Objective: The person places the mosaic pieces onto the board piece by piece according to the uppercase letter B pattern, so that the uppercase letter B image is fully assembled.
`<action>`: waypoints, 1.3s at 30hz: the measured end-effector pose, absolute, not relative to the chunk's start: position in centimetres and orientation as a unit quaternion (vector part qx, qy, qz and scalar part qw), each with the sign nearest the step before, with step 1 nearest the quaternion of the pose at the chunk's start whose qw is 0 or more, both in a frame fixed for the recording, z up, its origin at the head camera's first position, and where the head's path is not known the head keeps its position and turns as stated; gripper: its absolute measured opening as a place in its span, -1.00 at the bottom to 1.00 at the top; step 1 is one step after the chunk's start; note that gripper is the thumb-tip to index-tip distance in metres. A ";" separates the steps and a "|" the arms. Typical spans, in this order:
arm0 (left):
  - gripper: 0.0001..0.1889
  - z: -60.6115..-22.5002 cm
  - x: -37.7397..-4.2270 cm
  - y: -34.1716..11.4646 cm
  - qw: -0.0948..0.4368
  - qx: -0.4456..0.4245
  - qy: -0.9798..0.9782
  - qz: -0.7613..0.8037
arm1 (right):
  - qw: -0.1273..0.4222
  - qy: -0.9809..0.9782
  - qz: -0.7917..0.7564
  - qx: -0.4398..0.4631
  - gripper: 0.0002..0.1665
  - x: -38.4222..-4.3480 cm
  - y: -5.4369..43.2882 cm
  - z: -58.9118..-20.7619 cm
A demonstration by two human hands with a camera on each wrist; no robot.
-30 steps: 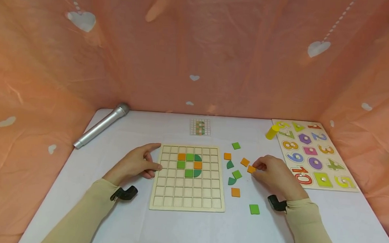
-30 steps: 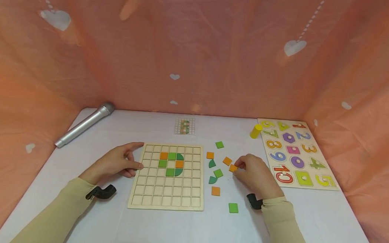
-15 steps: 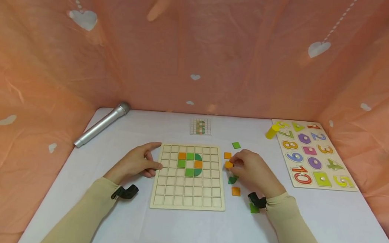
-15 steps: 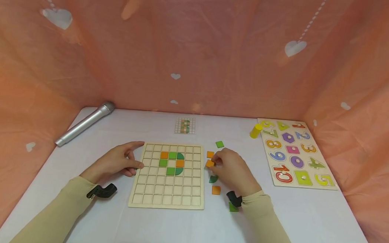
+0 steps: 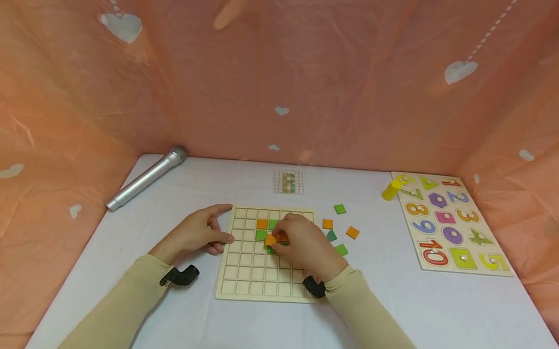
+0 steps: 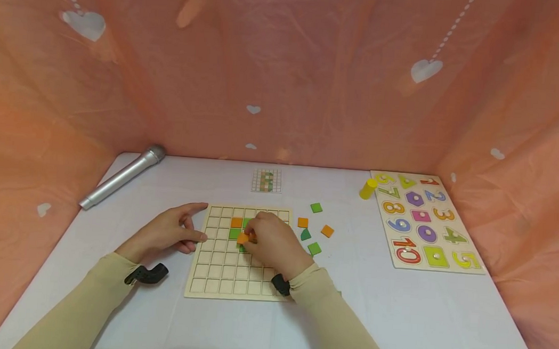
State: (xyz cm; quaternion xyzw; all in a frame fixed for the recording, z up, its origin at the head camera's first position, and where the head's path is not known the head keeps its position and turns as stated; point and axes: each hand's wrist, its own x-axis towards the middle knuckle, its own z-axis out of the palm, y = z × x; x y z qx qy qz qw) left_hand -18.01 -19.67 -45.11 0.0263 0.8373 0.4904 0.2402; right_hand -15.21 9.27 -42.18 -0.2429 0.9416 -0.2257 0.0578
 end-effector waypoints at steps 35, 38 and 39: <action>0.00 -45.1 -18.0 -19.6 0.240 0.024 0.835 0.494 | 0.031 0.945 -0.175 -0.273 -0.85 -14.5 6.9 -43.7; 0.00 -45.1 -18.0 -19.6 0.238 0.026 0.835 0.495 | 0.032 0.946 -0.176 -0.271 -0.86 -14.6 6.9 -43.7; 0.00 -45.1 -18.0 -19.6 0.237 0.026 0.835 0.496 | 0.033 0.946 -0.177 -0.271 -0.86 -14.6 6.9 -43.7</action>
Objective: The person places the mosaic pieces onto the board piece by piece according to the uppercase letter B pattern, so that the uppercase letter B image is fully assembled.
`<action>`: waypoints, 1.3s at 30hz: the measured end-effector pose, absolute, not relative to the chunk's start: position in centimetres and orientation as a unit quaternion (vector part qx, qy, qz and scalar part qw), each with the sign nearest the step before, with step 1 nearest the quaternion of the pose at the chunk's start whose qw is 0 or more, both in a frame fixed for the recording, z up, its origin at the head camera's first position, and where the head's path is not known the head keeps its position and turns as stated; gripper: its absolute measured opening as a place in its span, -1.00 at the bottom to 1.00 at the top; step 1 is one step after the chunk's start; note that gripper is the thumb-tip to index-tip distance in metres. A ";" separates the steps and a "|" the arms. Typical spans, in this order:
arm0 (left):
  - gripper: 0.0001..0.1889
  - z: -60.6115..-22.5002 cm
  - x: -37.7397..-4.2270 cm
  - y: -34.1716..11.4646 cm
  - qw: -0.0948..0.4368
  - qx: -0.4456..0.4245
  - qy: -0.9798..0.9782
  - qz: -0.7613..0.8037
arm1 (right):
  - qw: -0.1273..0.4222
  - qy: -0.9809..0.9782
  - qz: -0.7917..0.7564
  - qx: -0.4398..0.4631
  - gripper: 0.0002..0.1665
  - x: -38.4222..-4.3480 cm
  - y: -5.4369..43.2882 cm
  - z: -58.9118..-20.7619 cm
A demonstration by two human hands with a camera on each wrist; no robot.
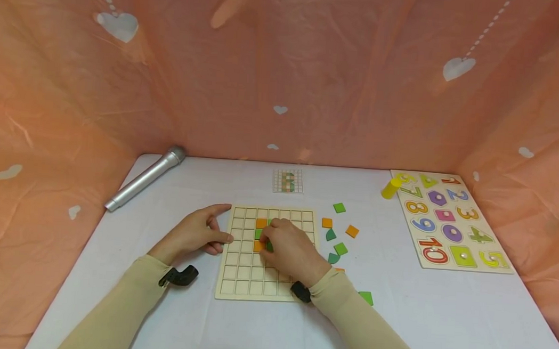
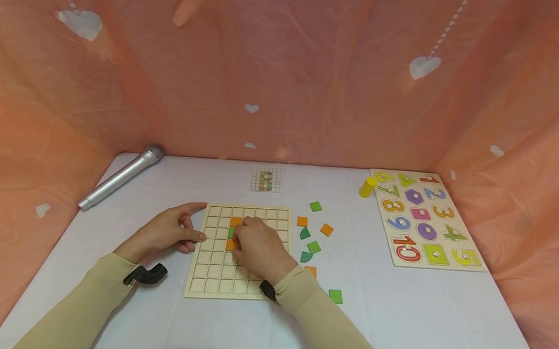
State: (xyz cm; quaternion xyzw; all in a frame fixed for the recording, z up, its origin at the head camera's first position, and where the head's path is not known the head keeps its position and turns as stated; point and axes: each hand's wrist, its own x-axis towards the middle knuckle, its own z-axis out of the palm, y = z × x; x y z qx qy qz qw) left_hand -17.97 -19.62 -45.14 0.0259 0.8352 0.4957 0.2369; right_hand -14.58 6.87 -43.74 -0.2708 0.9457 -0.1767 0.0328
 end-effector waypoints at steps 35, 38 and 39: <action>0.00 -44.9 -17.7 -19.5 0.236 0.018 0.839 0.491 | 0.067 0.966 -0.228 -0.101 -0.68 -12.7 22.6 -43.3; 0.00 -44.9 -17.8 -19.4 0.236 0.020 0.837 0.494 | 0.070 0.966 -0.227 -0.102 -0.65 -12.5 22.7 -43.4; 0.00 -44.9 -17.8 -19.3 0.237 0.021 0.836 0.495 | 0.069 0.967 -0.223 -0.106 -0.67 -12.4 22.8 -43.4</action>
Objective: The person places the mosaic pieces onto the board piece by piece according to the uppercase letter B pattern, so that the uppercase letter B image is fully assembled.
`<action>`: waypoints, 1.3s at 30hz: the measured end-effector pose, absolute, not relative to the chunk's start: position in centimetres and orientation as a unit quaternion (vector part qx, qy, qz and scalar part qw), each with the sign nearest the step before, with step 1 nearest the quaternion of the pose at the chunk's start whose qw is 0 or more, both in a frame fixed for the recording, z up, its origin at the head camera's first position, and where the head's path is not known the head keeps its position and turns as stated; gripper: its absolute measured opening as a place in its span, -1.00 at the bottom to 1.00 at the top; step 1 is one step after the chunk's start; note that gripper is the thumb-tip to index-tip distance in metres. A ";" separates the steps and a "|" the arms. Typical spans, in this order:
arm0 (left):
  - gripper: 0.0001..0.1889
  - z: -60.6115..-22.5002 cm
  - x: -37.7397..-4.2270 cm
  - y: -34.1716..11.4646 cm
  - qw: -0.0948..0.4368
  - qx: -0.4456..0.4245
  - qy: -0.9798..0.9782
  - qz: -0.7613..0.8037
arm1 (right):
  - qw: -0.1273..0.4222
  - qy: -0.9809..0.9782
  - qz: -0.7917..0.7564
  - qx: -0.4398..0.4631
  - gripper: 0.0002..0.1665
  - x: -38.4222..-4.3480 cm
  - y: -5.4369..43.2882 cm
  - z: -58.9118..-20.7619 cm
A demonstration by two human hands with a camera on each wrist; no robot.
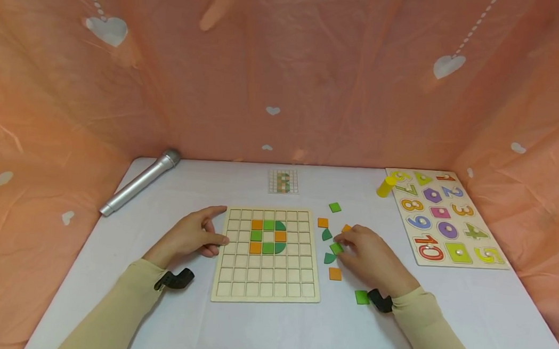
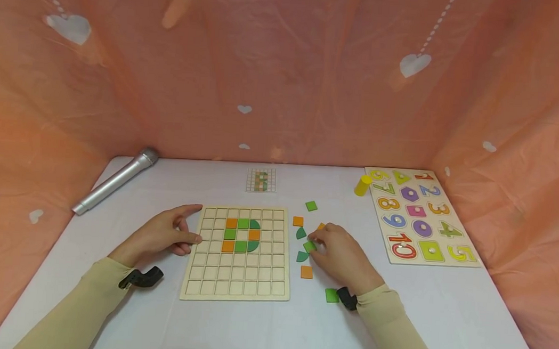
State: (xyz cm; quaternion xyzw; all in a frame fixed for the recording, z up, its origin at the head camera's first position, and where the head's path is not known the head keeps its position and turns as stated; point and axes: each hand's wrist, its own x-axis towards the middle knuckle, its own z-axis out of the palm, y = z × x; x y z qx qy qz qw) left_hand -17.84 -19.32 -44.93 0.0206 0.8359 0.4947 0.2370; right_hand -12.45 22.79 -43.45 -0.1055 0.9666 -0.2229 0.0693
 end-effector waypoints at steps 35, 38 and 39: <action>0.01 -45.3 -18.0 -19.6 0.237 0.023 0.831 0.502 | 0.053 0.948 -0.236 -0.206 -0.78 -15.3 12.6 -42.5; 0.01 -45.3 -18.0 -19.6 0.236 0.024 0.833 0.499 | 0.051 0.944 -0.233 -0.227 -0.78 -15.1 11.0 -42.3; 0.01 -45.3 -18.0 -19.7 0.235 0.024 0.834 0.499 | 0.051 0.944 -0.230 -0.233 -0.77 -15.0 10.6 -42.3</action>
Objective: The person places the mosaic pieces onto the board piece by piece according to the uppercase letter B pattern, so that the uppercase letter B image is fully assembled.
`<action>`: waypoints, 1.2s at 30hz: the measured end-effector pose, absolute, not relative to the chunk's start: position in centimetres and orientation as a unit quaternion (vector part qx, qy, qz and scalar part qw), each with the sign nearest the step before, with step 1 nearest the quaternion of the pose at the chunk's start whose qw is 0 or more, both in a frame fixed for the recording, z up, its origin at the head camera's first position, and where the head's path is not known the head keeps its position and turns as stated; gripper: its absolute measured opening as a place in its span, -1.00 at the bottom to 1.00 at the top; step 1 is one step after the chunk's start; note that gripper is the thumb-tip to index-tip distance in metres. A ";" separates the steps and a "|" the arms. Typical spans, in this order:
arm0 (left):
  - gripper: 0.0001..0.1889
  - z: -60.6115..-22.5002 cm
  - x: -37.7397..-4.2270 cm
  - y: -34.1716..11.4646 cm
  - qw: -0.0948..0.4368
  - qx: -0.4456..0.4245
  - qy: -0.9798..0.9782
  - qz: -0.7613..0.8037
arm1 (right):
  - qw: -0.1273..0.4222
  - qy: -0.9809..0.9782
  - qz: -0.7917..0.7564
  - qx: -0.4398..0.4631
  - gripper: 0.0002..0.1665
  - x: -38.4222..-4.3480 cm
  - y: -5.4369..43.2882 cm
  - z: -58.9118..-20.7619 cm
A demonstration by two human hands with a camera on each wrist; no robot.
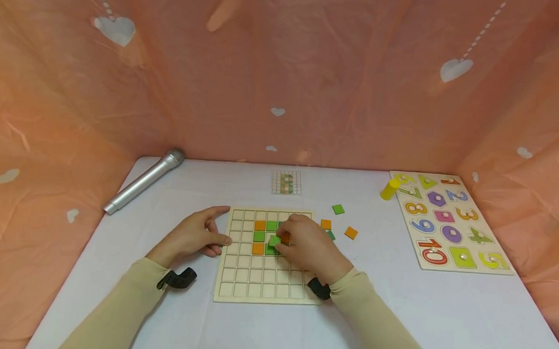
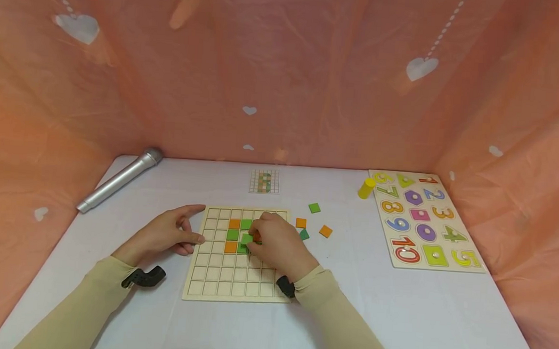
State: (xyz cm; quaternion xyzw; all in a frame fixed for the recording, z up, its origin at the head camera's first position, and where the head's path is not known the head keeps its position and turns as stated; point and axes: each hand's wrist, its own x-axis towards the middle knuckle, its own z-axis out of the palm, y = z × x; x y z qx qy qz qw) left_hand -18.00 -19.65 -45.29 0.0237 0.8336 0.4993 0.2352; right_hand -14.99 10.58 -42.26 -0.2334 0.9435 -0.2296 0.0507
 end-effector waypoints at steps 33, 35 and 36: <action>0.00 -45.3 -18.2 -19.7 0.237 0.028 0.829 0.505 | 0.034 0.934 -0.188 -0.302 -0.91 -12.8 7.1 -43.5; 0.00 -45.2 -18.2 -19.7 0.239 0.027 0.830 0.504 | 0.032 0.933 -0.187 -0.304 -0.92 -12.8 7.1 -43.4; 0.00 -45.2 -18.2 -19.7 0.239 0.027 0.830 0.503 | 0.031 0.933 -0.187 -0.305 -0.92 -12.8 7.1 -43.5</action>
